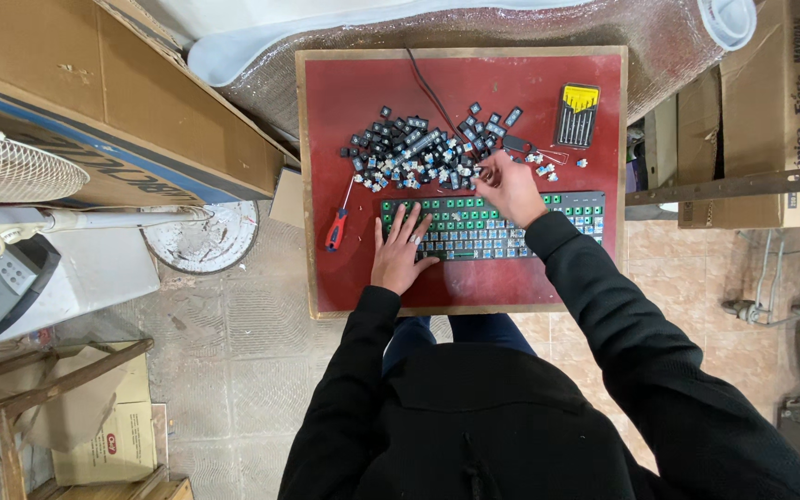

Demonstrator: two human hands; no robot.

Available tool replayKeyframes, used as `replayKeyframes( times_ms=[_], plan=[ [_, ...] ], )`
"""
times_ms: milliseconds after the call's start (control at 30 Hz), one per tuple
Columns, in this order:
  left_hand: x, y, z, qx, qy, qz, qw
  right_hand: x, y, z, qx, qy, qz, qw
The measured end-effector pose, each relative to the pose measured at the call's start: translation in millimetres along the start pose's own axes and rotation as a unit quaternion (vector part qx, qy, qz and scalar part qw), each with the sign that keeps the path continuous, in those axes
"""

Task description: The person assembles a mechanical keyboard by inserting switches into the PCB and then placing keycaps onto the switches. The person works systematically across the keyboard, handling switches and keycaps one at a time.

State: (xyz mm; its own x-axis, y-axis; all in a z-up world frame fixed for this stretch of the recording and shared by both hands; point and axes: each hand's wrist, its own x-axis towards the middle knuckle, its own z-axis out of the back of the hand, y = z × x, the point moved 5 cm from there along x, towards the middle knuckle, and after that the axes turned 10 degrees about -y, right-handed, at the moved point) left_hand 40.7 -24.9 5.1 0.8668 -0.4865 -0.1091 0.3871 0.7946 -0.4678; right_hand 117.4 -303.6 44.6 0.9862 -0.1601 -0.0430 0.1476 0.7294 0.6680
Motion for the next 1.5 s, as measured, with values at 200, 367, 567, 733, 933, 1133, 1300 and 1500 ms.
replayKeyframes(
  times_ms=[200, 367, 567, 733, 933, 1133, 1300, 1500],
  plan=[
    [-1, 4, -11, 0.014, -0.008, 0.003, 1.000, -40, -3, -20, -0.048, 0.085, 0.064, 0.993],
    [2, 6, -16, 0.007, -0.010, 0.000, 1.000, -59, -10, -44, -0.103, 0.074, 0.043, 0.991],
    [-1, 6, -17, 0.003, -0.008, 0.001, 1.000, -59, -53, -92, -0.118, 0.026, -0.014, 0.993],
    [0, 5, -14, 0.002, -0.023, 0.002, 1.000, -32, -28, -64, -0.019, -0.059, 0.030, 0.998],
    [-2, 6, -13, 0.002, -0.029, -0.010, 1.000, -4, 30, 6, 0.059, -0.129, 0.042, 0.989],
    [-9, 15, -11, -0.007, -0.015, -0.004, 1.000, -62, 23, -45, -0.087, 0.057, 0.152, 0.983],
    [-14, 20, -12, -0.029, -0.008, 0.001, 1.000, -95, 8, -76, -0.105, 0.116, 0.174, 0.972],
    [-12, 17, -10, -0.038, 0.008, 0.007, 0.999, -97, -3, -93, -0.182, 0.105, 0.208, 0.955]
  ],
)
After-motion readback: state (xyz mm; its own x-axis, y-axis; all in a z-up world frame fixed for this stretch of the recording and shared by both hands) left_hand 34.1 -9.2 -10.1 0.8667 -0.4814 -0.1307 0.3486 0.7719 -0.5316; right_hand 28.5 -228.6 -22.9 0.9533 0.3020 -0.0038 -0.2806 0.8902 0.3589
